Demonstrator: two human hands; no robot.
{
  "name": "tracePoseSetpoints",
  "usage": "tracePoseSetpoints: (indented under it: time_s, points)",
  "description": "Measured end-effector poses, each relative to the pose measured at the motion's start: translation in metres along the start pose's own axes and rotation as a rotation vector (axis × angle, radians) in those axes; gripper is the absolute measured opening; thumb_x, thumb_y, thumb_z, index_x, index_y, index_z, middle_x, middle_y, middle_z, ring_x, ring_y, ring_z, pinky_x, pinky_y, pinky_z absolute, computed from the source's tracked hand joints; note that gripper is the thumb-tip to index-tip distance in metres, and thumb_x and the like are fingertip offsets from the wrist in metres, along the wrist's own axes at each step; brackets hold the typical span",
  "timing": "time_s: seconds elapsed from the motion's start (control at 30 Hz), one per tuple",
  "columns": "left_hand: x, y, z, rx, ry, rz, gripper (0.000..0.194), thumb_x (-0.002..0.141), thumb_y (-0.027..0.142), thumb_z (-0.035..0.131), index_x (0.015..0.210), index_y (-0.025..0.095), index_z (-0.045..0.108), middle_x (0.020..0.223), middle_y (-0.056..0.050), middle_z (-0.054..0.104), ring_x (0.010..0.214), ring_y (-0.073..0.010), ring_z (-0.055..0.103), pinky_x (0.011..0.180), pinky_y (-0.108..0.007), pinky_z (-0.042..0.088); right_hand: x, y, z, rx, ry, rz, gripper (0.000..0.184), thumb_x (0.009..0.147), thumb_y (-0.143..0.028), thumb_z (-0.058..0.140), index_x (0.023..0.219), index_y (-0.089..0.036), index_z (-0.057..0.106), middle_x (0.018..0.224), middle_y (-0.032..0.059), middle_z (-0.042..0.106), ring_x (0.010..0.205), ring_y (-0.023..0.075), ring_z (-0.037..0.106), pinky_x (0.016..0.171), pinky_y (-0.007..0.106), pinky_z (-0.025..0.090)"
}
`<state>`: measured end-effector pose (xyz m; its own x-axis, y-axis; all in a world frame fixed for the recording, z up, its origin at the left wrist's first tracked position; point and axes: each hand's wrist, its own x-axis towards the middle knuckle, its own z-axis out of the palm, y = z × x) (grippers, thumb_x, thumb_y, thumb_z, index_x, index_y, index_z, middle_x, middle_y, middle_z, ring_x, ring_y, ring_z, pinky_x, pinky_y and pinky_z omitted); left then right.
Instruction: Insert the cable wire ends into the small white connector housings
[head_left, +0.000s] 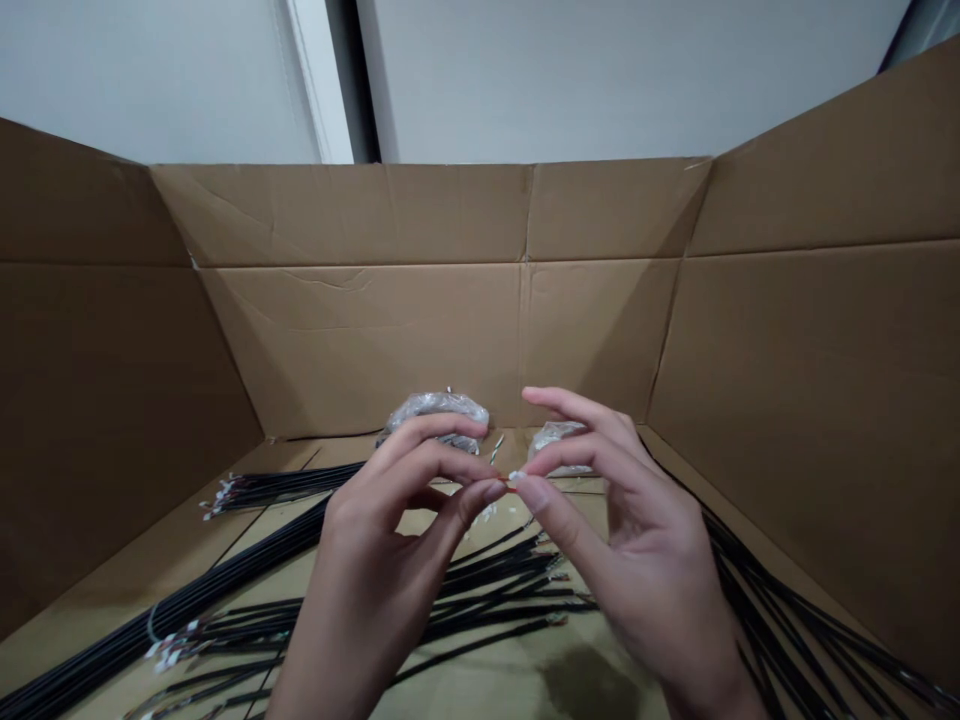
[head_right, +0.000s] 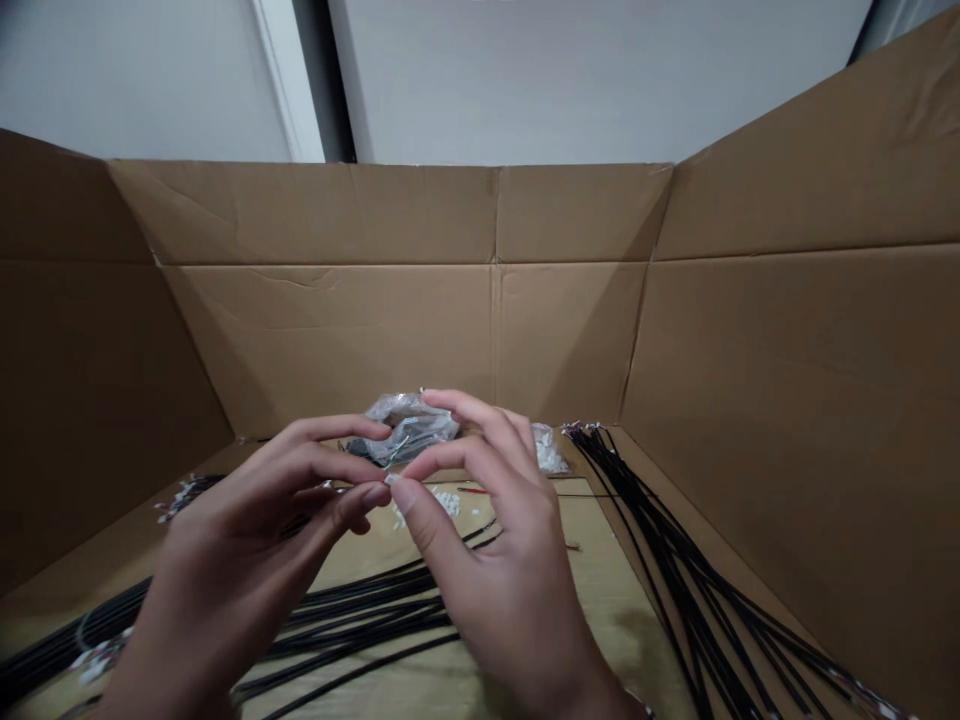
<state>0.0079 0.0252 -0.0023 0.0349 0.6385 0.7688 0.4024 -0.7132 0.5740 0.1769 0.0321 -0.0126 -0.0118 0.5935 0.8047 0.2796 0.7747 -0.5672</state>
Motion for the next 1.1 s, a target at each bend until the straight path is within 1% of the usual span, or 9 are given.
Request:
tracePoseSetpoints:
  time_s: [0.07,0.17,0.27,0.33,0.43,0.57,0.73,0.93,1.1]
  points:
    - [-0.0003,-0.0005,0.0007,0.009,0.019,0.016,0.017,0.092,0.016,0.07,0.08,0.025,0.078,0.102,-0.003,0.074,0.083,-0.0127,0.073,0.06,-0.013,0.06,-0.001,-0.0009,0.0012,-0.099,0.048,-0.082,0.009,0.093,-0.022,0.073,0.087,-0.028,0.07,0.13,0.0024,0.075,0.125,0.0243,0.065,0.105,0.044,0.051]
    - [-0.0012,-0.0023,0.0004,-0.037,0.021,-0.004,0.014,0.091,0.017,0.073,0.094,0.029,0.078,0.111,-0.001,0.073,0.085,-0.0108,0.073,0.066,-0.013,0.062,-0.0008,-0.0002,0.0022,-0.09,0.054,-0.069,0.009,0.094,-0.022,0.072,0.088,-0.028,0.07,0.13,0.0021,0.075,0.124,0.0243,0.065,0.104,0.045,0.051]
    - [-0.0014,-0.0021,-0.0011,-0.119,0.028,-0.091,0.033,0.086,0.02,0.079,0.115,0.034,0.072,0.116,0.001,0.075,0.076,-0.0085,0.075,0.068,-0.013,0.063,0.0008,0.0032,0.0027,0.001,0.051,0.01,0.009,0.094,-0.023,0.072,0.087,-0.029,0.071,0.13,0.0006,0.075,0.127,0.0245,0.064,0.105,0.046,0.049]
    - [-0.0011,-0.0007,-0.0023,-0.152,0.044,-0.143,0.041,0.083,0.023,0.083,0.12,0.033,0.068,0.111,0.001,0.078,0.072,-0.0093,0.076,0.064,-0.012,0.063,0.0017,0.0056,0.003,0.037,0.058,0.041,0.009,0.094,-0.024,0.072,0.086,-0.029,0.071,0.13,-0.0001,0.075,0.129,0.0248,0.064,0.106,0.047,0.048]
    - [-0.0004,0.0013,-0.0037,-0.179,0.054,-0.183,0.029,0.084,0.024,0.081,0.11,0.029,0.07,0.103,0.002,0.079,0.068,-0.0086,0.076,0.061,-0.011,0.062,0.0023,0.0073,0.0027,0.068,0.065,0.073,0.009,0.094,-0.025,0.073,0.086,-0.03,0.072,0.13,0.0,0.075,0.13,0.0253,0.063,0.107,0.049,0.046]
    - [0.0003,0.0028,-0.0046,-0.176,0.041,-0.187,0.007,0.086,0.02,0.078,0.088,0.024,0.073,0.11,0.0,0.076,0.074,-0.0076,0.075,0.066,-0.01,0.061,0.0021,0.0074,0.0014,0.096,0.062,0.098,0.009,0.094,-0.026,0.072,0.086,-0.03,0.073,0.131,-0.0001,0.074,0.131,0.0257,0.062,0.108,0.05,0.045]
    - [-0.0008,0.0019,-0.0068,-0.197,0.013,-0.178,0.012,0.088,0.02,0.075,0.078,0.025,0.072,0.11,0.001,0.074,0.078,-0.0092,0.074,0.066,-0.013,0.062,0.0018,0.0077,-0.0005,0.144,0.047,0.137,0.01,0.094,-0.027,0.072,0.085,-0.031,0.073,0.131,-0.0014,0.075,0.13,0.026,0.063,0.108,0.049,0.044]
    - [-0.0016,-0.0023,-0.0071,-0.215,-0.005,-0.162,0.01,0.087,0.021,0.078,0.08,0.027,0.076,0.108,0.001,0.074,0.083,-0.0099,0.072,0.069,-0.011,0.06,0.0017,0.0073,-0.0014,0.172,0.049,0.176,0.01,0.094,-0.03,0.074,0.084,-0.031,0.073,0.13,-0.0034,0.076,0.129,0.0249,0.063,0.108,0.046,0.043]
    - [0.0017,-0.0002,-0.007,-0.214,-0.017,-0.152,0.011,0.09,0.022,0.075,0.081,0.029,0.078,0.112,0.001,0.074,0.083,-0.0112,0.073,0.066,-0.013,0.061,0.0028,0.0069,-0.0027,0.171,0.044,0.185,0.009,0.094,-0.031,0.074,0.085,-0.031,0.073,0.13,-0.004,0.076,0.128,0.024,0.063,0.108,0.045,0.043]
